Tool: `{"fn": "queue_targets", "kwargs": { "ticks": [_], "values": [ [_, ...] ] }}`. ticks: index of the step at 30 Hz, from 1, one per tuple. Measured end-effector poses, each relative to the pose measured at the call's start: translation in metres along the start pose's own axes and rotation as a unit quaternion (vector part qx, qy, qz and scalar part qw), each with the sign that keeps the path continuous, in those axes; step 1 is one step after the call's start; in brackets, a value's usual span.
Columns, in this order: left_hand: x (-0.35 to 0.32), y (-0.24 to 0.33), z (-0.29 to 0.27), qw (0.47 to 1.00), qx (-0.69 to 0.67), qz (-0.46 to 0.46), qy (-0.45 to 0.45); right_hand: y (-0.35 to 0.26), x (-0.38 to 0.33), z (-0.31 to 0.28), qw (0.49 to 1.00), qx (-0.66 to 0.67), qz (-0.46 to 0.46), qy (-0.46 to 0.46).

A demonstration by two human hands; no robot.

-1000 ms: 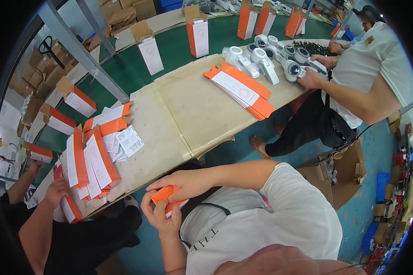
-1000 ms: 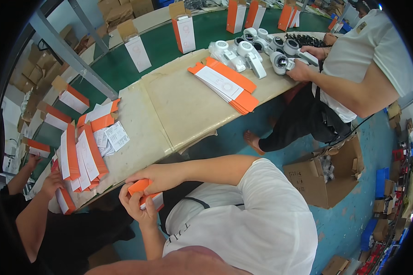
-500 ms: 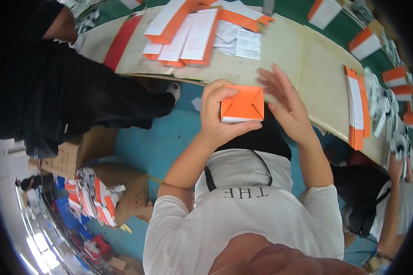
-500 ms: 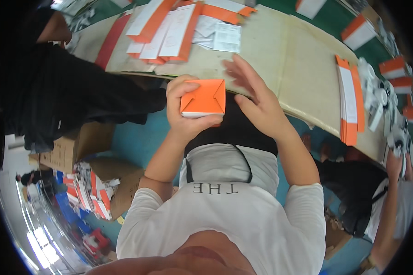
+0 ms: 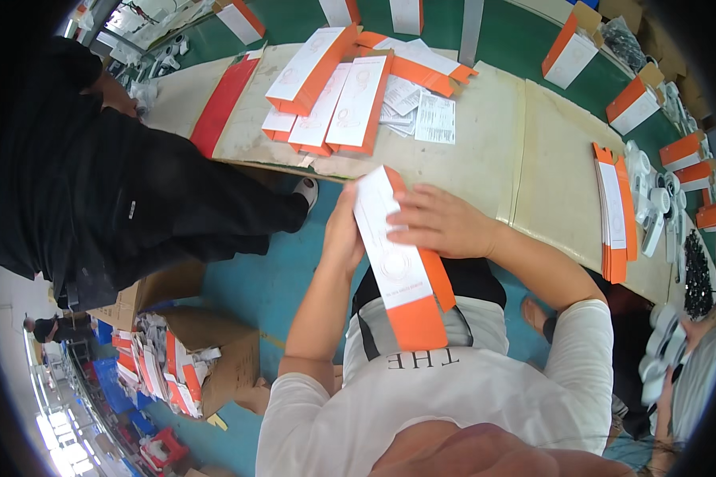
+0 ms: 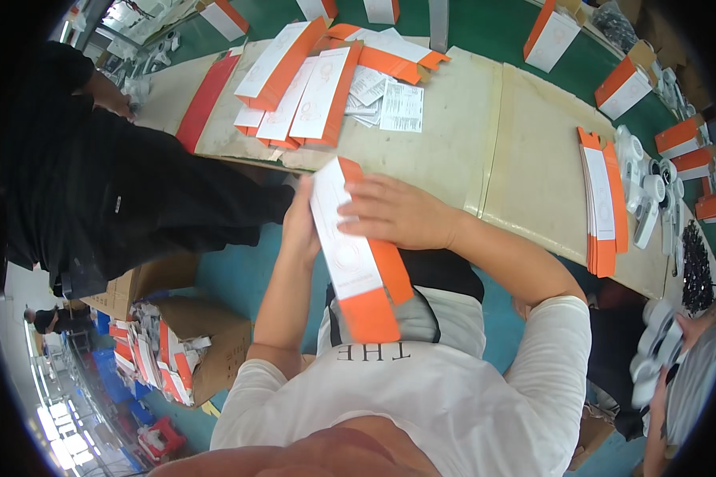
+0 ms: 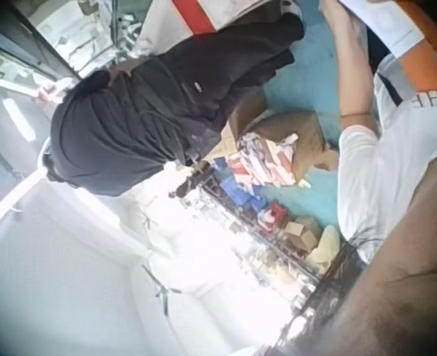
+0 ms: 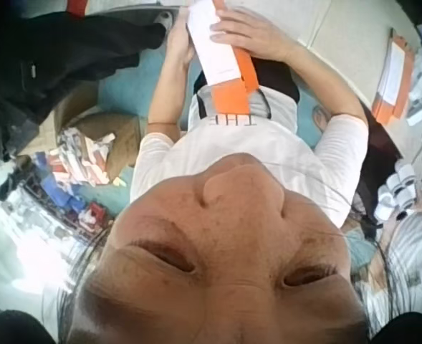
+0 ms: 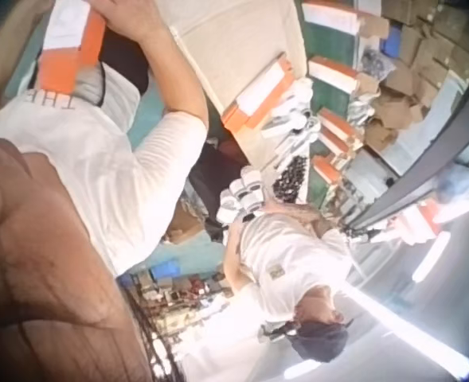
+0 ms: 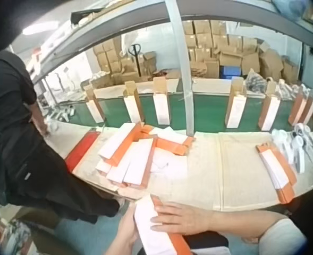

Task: Assemble cardboard boxes for product packaging.

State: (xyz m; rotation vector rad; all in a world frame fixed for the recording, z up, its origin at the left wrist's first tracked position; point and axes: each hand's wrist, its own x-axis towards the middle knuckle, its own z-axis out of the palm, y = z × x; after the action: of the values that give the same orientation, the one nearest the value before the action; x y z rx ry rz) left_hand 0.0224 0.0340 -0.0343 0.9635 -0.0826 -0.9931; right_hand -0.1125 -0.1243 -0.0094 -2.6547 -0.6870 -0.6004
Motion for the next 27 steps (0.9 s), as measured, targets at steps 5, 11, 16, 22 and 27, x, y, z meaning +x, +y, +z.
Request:
{"fn": "queue_targets", "kwargs": {
  "ticks": [5,11,16,22,27],
  "values": [
    [-0.027,0.026,-0.012,0.690,0.593,0.414,-0.007,0.002,0.023,-0.014,0.731,0.505,0.438,0.141],
    [-0.029,0.000,-0.025,0.792,0.497,0.354,-0.006,0.008,0.034,-0.017,0.831,0.442,0.332,-0.059],
    [-0.022,-0.007,-0.034,0.873,0.376,0.309,-0.013,0.096,-0.021,0.017,0.886,-0.178,0.421,0.077],
    [-0.031,0.002,-0.037,0.761,0.559,0.325,0.059,0.077,-0.025,0.007,0.895,-0.066,0.387,0.210],
    [-0.041,0.011,-0.042,0.728,0.609,0.307,0.073,-0.006,0.016,-0.048,0.942,0.125,0.259,0.172]
  ]
}}
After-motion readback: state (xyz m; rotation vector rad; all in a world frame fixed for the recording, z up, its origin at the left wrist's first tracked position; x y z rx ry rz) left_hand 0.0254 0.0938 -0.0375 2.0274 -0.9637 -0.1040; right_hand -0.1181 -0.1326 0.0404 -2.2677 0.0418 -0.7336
